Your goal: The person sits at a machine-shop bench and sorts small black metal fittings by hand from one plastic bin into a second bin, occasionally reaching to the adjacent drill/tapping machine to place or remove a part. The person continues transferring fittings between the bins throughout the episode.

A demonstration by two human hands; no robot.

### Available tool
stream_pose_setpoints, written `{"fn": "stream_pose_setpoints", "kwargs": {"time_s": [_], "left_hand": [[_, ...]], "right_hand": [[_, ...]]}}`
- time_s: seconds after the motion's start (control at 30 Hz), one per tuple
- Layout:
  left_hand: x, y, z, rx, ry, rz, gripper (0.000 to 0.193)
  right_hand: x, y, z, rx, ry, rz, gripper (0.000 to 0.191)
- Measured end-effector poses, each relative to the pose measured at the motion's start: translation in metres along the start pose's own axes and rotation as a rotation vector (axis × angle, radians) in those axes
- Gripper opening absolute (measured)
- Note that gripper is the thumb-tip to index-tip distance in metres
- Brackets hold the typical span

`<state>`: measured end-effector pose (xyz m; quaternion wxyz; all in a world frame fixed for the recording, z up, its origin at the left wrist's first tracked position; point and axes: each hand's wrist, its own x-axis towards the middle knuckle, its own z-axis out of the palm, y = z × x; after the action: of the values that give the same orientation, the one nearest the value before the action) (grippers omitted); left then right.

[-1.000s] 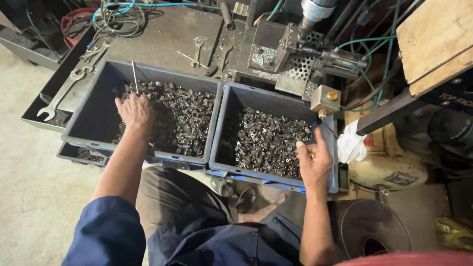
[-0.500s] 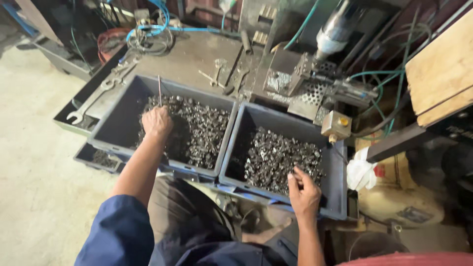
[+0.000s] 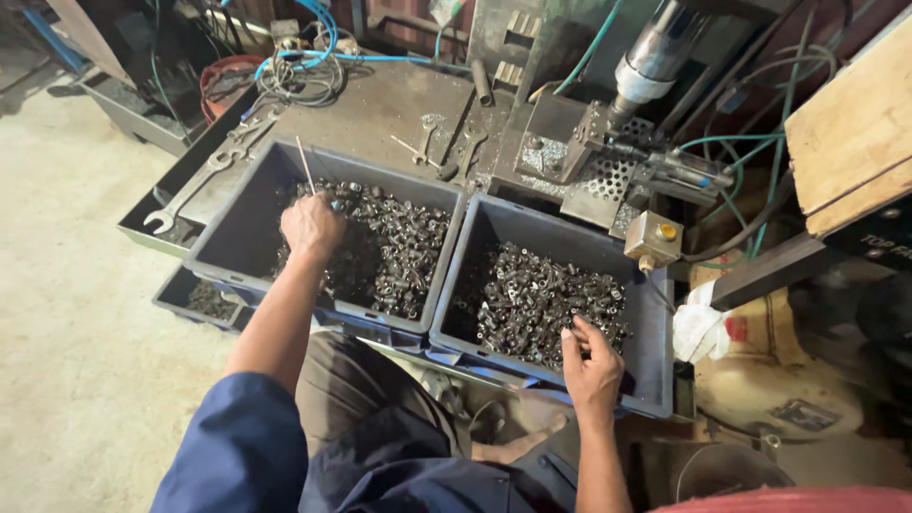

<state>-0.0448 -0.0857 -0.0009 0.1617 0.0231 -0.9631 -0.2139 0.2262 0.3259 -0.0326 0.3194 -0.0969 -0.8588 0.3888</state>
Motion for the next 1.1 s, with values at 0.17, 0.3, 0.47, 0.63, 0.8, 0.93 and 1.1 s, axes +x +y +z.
{"fn": "stream_pose_setpoints", "kwargs": {"time_s": [0.17, 0.3, 0.47, 0.63, 0.8, 0.93, 1.1], "left_hand": [[-0.048, 0.048, -0.021, -0.421, 0.064, 0.116, 0.025], [-0.129, 0.138, -0.008, -0.674, 0.102, 0.463, 0.008], [-0.185, 0.207, -0.008, -0.581, -0.091, 0.838, 0.031], [-0.198, 0.209, 0.003, -0.527, -0.196, 0.934, 0.046], [-0.188, 0.192, 0.016, -0.734, -0.248, 0.729, 0.052], [-0.154, 0.203, 0.016, -0.706, -0.247, 0.553, 0.052], [-0.075, 0.247, -0.008, -0.556, -0.074, 0.768, 0.019]], "right_hand": [[0.0, 0.001, 0.015, 0.464, -0.183, 0.278, 0.038], [0.007, -0.019, 0.043, 0.875, -0.362, 0.528, 0.039], [0.023, -0.033, 0.04, 1.326, -0.31, 0.649, 0.022], [0.019, -0.016, 0.021, 1.335, -0.202, 0.607, 0.017], [0.026, 0.028, -0.022, 0.939, 0.019, 0.547, 0.027], [0.028, 0.069, -0.061, 0.745, 0.163, 0.386, 0.032], [0.013, 0.092, -0.063, 0.61, 0.302, 0.196, 0.031]]}}
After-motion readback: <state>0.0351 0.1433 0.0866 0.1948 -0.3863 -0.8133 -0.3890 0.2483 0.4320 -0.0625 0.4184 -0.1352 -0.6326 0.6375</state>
